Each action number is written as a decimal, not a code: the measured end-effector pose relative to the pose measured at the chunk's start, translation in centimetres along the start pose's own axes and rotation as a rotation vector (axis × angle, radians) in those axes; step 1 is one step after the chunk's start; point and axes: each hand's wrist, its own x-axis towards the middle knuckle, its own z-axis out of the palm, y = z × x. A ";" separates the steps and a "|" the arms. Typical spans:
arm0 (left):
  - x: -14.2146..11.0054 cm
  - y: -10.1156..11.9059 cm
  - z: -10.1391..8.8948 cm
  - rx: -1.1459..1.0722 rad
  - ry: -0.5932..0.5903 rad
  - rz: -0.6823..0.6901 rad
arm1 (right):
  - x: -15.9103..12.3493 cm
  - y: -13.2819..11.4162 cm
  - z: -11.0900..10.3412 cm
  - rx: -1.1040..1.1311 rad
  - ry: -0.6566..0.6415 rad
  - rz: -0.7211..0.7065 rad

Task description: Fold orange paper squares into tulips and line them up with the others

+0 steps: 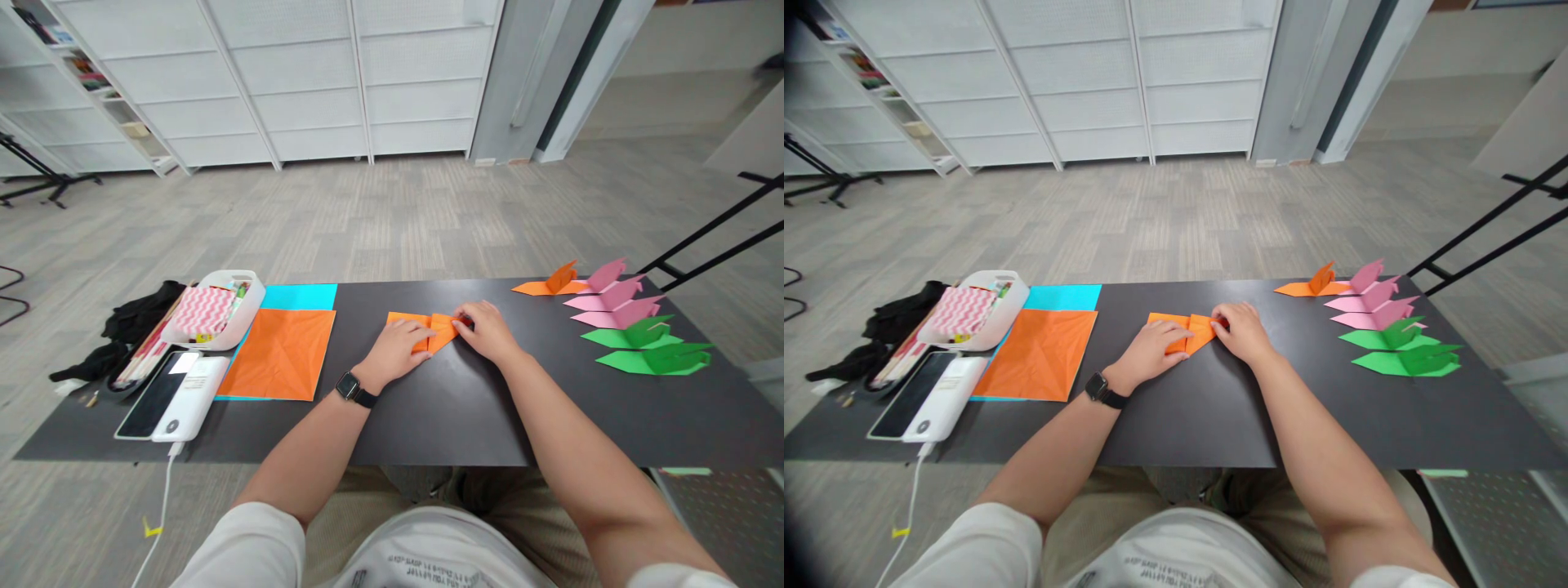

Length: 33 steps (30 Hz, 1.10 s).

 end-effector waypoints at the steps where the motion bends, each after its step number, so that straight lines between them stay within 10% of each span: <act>1: 0.0 0.0 0.0 0.009 -0.005 0.003 | 0.0 0.0 0.0 -0.009 0.001 -0.005; 25: 0.2 0.3 1.3 0.056 0.045 -0.040 | 0.6 -1.4 0.3 -0.114 0.072 0.018; 33: 0.3 0.1 1.4 0.083 0.074 -0.038 | 0.3 -3.2 0.6 -0.033 -0.140 -0.040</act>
